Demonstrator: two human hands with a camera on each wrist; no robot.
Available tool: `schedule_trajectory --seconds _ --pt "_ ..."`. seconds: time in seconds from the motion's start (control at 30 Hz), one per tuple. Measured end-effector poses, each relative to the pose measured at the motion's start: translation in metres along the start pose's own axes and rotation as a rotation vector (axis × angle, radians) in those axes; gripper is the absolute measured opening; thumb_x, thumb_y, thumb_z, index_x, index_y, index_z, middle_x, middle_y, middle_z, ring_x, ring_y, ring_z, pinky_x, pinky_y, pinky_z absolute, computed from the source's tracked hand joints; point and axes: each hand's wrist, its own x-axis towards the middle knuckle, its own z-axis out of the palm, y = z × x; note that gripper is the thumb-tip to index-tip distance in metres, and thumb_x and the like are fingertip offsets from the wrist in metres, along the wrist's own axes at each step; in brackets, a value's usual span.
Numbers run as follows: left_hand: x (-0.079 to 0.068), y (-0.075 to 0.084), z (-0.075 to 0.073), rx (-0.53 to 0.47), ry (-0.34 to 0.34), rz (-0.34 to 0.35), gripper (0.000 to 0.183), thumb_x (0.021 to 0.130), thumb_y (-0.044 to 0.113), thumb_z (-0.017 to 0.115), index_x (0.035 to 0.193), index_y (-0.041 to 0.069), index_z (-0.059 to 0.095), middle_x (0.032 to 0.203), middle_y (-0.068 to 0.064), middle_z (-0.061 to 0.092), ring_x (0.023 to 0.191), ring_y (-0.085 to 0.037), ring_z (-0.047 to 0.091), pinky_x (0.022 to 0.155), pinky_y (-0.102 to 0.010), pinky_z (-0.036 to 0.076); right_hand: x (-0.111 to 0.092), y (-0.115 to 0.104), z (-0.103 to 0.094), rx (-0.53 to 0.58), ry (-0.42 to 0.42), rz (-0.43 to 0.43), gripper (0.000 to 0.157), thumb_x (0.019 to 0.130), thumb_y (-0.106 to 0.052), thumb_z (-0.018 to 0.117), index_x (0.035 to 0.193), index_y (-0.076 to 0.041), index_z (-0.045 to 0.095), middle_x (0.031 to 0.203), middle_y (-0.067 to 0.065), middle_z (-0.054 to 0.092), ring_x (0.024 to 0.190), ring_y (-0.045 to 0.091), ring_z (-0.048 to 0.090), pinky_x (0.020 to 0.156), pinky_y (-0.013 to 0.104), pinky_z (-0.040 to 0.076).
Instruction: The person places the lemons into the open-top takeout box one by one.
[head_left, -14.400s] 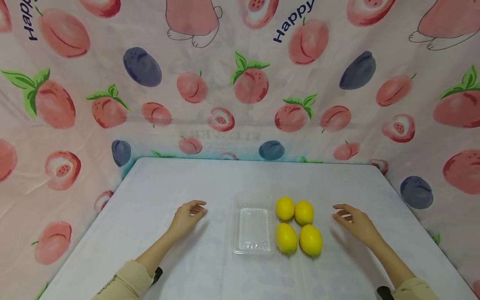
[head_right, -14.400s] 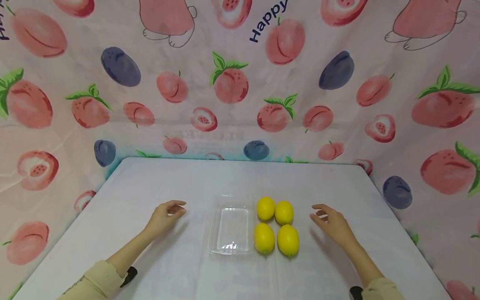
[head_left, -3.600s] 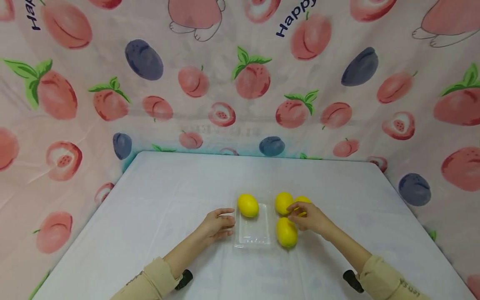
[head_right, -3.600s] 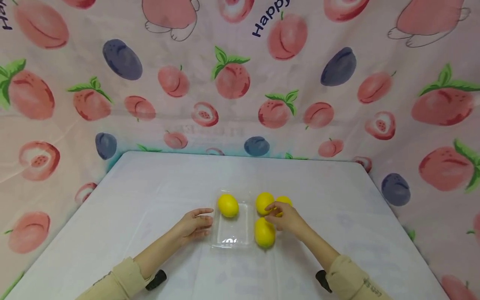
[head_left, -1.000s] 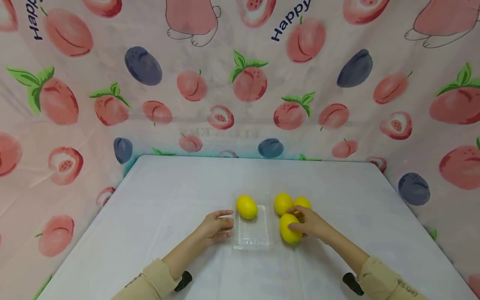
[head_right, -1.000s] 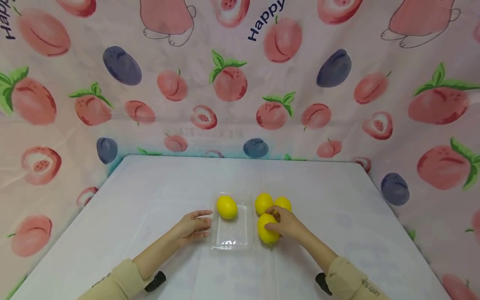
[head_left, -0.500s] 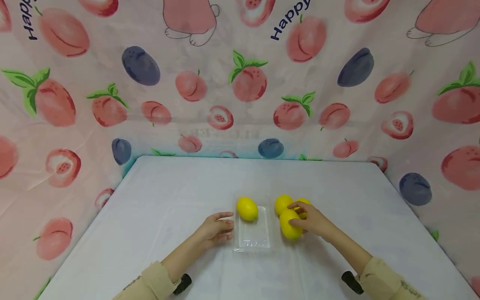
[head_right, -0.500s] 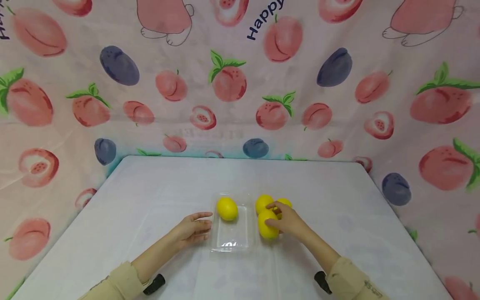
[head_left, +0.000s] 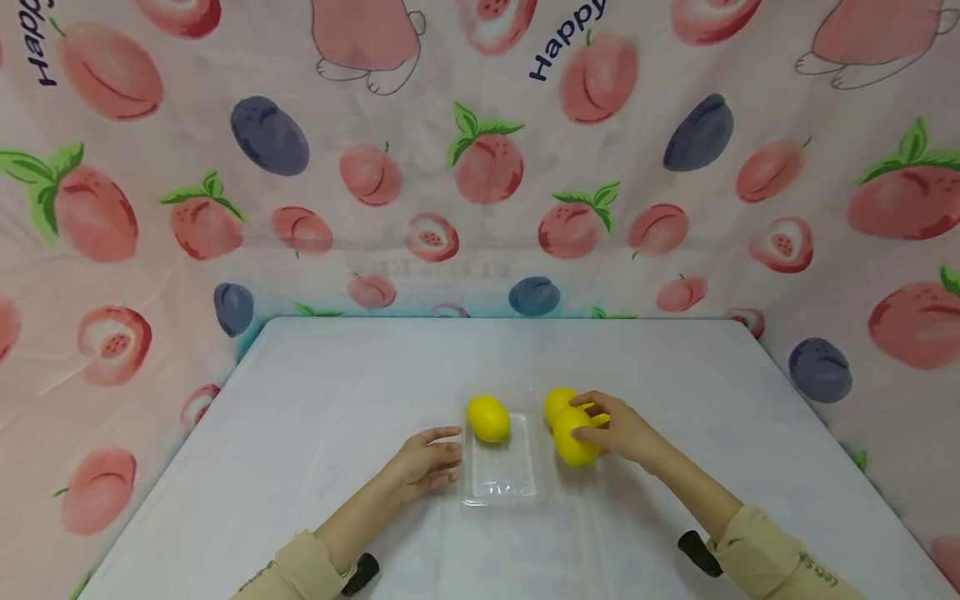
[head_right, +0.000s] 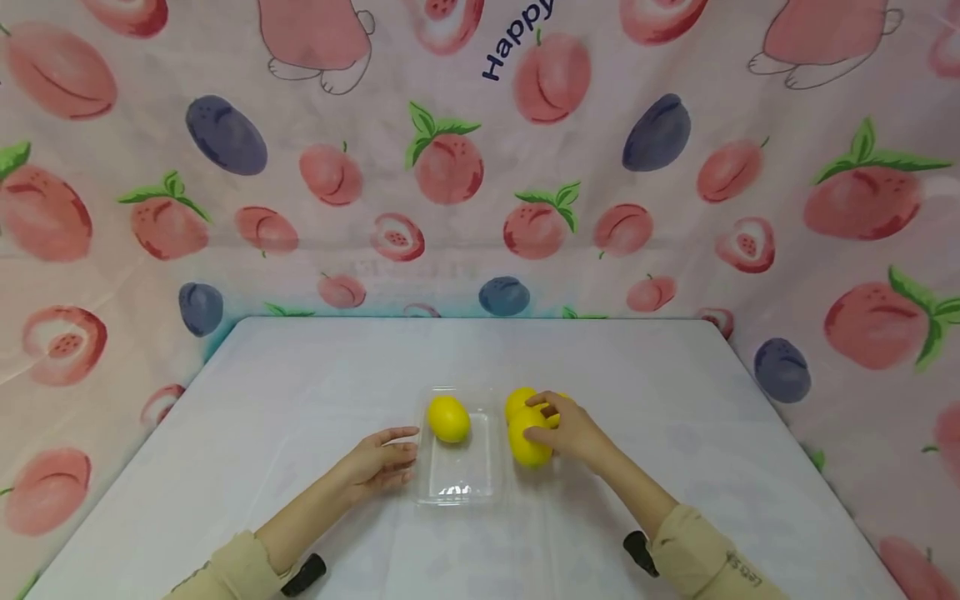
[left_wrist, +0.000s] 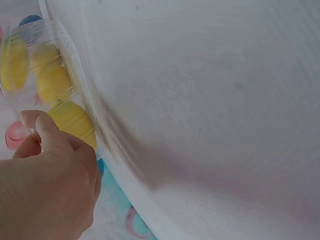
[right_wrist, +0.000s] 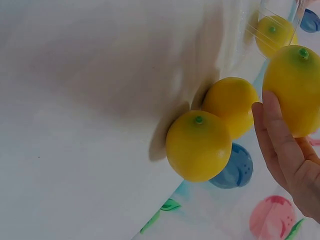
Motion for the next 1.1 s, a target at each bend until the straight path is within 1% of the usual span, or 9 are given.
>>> schedule_trajectory --seconds 0.23,0.37,0.57,0.63,0.77,0.93,1.0,1.1 --pt "0.002 -0.002 -0.001 -0.019 -0.035 0.019 0.045 0.09 -0.003 0.054 0.133 -0.003 0.043 0.086 0.001 0.056 0.071 -0.009 0.056 0.063 -0.02 0.054 0.004 -0.005 0.0 -0.004 -0.008 -0.006 0.046 0.086 -0.018 0.066 0.126 -0.002 0.05 0.124 0.027 0.05 0.097 0.029 0.056 0.073 0.035 0.056" --pt "0.004 -0.003 -0.001 -0.026 -0.032 0.016 0.044 0.09 -0.004 0.053 0.133 -0.002 0.044 0.086 0.001 0.056 0.071 -0.009 0.056 0.062 -0.02 0.053 0.007 -0.008 0.001 -0.016 -0.01 -0.023 0.047 0.086 -0.019 0.066 0.126 -0.001 0.049 0.124 0.029 0.049 0.096 0.03 0.057 0.073 0.036 0.056" --pt "0.001 -0.002 -0.003 -0.026 -0.027 0.018 0.044 0.09 -0.005 0.053 0.133 -0.002 0.044 0.085 0.002 0.056 0.07 -0.008 0.056 0.061 -0.019 0.053 0.014 -0.014 0.005 -0.063 0.003 -0.034 0.046 0.086 -0.021 0.066 0.126 -0.003 0.051 0.124 0.026 0.052 0.1 0.031 0.056 0.083 0.041 0.055" --pt "0.001 -0.002 -0.004 -0.024 -0.026 0.015 0.044 0.09 -0.005 0.054 0.133 -0.002 0.044 0.085 0.002 0.056 0.071 -0.009 0.056 0.062 -0.019 0.054 0.016 -0.016 0.006 -0.071 0.009 -0.023 0.045 0.086 -0.02 0.066 0.126 -0.004 0.052 0.125 0.024 0.052 0.101 0.031 0.055 0.085 0.041 0.054" --pt "-0.001 -0.002 -0.003 -0.026 -0.022 0.007 0.044 0.089 -0.005 0.055 0.132 -0.002 0.045 0.085 0.002 0.057 0.071 -0.009 0.056 0.062 -0.02 0.054 0.019 -0.017 0.008 -0.069 0.012 -0.016 0.044 0.086 -0.019 0.066 0.125 -0.005 0.052 0.125 0.024 0.052 0.1 0.03 0.055 0.083 0.039 0.055" --pt "-0.001 -0.001 -0.003 -0.033 -0.019 0.003 0.043 0.089 -0.005 0.055 0.131 -0.001 0.046 0.084 0.002 0.057 0.071 -0.009 0.056 0.061 -0.019 0.054 0.023 -0.021 0.007 -0.051 0.006 -0.017 0.044 0.086 -0.019 0.065 0.126 -0.006 0.052 0.125 0.025 0.051 0.096 0.029 0.056 0.074 0.034 0.056" --pt "0.0 -0.001 -0.003 -0.035 -0.018 0.001 0.043 0.089 -0.005 0.055 0.131 -0.001 0.046 0.083 0.002 0.057 0.07 -0.009 0.056 0.061 -0.02 0.054 0.025 -0.022 0.008 -0.044 0.001 -0.025 0.044 0.086 -0.018 0.065 0.126 -0.005 0.052 0.125 0.025 0.051 0.093 0.029 0.056 0.071 0.033 0.055" --pt "0.001 -0.001 -0.003 -0.037 -0.014 -0.003 0.042 0.089 -0.005 0.055 0.13 0.0 0.047 0.083 0.002 0.057 0.07 -0.009 0.056 0.061 -0.02 0.054 0.028 -0.025 0.008 -0.044 -0.005 -0.042 0.043 0.087 -0.018 0.065 0.126 -0.005 0.052 0.125 0.025 0.051 0.092 0.03 0.056 0.072 0.034 0.055"
